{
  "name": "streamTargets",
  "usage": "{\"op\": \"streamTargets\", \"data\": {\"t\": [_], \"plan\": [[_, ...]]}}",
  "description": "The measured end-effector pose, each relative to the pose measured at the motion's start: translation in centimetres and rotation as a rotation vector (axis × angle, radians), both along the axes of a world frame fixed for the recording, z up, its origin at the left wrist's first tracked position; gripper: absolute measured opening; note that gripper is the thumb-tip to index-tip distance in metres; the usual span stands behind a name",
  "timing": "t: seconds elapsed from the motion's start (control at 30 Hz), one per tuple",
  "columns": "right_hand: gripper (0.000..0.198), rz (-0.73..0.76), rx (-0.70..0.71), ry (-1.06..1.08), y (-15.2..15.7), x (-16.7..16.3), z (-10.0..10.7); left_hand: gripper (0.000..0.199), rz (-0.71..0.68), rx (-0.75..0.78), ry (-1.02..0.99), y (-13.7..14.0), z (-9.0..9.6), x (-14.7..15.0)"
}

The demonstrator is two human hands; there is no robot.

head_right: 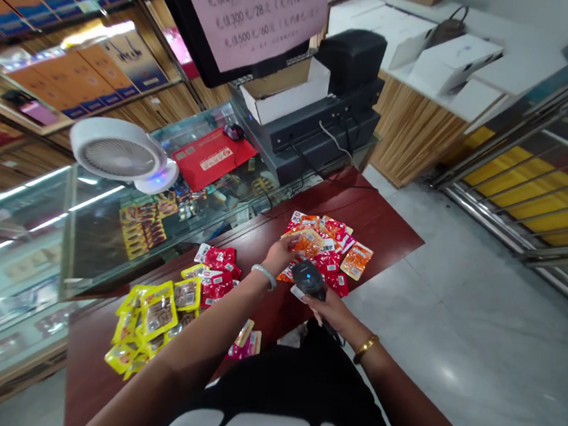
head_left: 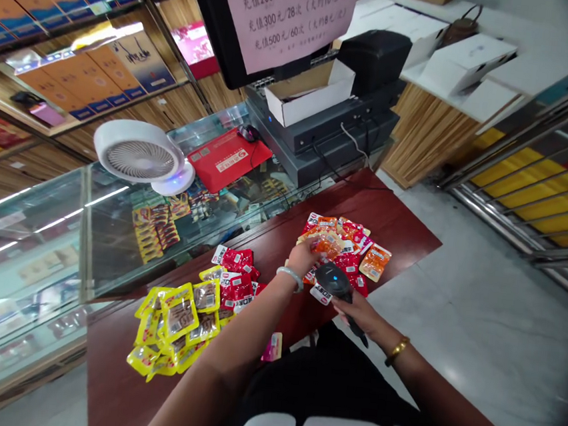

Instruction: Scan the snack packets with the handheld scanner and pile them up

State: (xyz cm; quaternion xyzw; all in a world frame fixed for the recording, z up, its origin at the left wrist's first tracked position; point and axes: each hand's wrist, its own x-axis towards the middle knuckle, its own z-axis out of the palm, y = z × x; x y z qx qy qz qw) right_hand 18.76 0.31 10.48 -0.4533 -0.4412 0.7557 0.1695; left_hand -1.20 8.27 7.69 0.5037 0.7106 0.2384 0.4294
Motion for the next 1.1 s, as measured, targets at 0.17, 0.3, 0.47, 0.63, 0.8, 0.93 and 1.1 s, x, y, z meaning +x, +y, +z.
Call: {"op": "streamTargets", "data": {"t": [0.17, 0.3, 0.47, 0.63, 0.8, 0.93, 1.1], "plan": [[0.043, 0.058, -0.037, -0.072, -0.6, 0.4, -0.9, 0.048, -0.009, 0.119, 0.152, -2.1, 0.4, -3.6], [0.048, 0.197, -0.053, -0.054, -1.6, -0.5, -1.9, 0.042, 0.051, -0.059, 0.522, -9.5, 0.8, -9.9], [0.047, 0.328, -0.062, -0.067, -2.3, -2.7, -1.9, 0.071, 0.076, -0.227, 0.897, -16.7, 0.2, -14.3], [0.048, 0.396, -0.066, -0.055, -2.3, -4.6, -1.6, 0.069, 0.133, -0.249, 0.939, -17.4, -0.3, -14.5], [0.047, 0.398, -0.044, -0.049, -2.3, -5.8, -1.6, 0.041, 0.132, -0.286, 0.808, -16.8, 0.0, -15.2], [0.048, 0.42, -0.033, -0.03, -2.2, -6.4, -1.5, 0.033, 0.232, -0.369, 0.447, -16.6, 0.4, -16.4], [0.055, 0.465, -0.054, -0.008, -1.9, -7.3, -0.8, 0.027, 0.148, -0.356, 0.459, -17.2, 1.8, -16.1]]}}
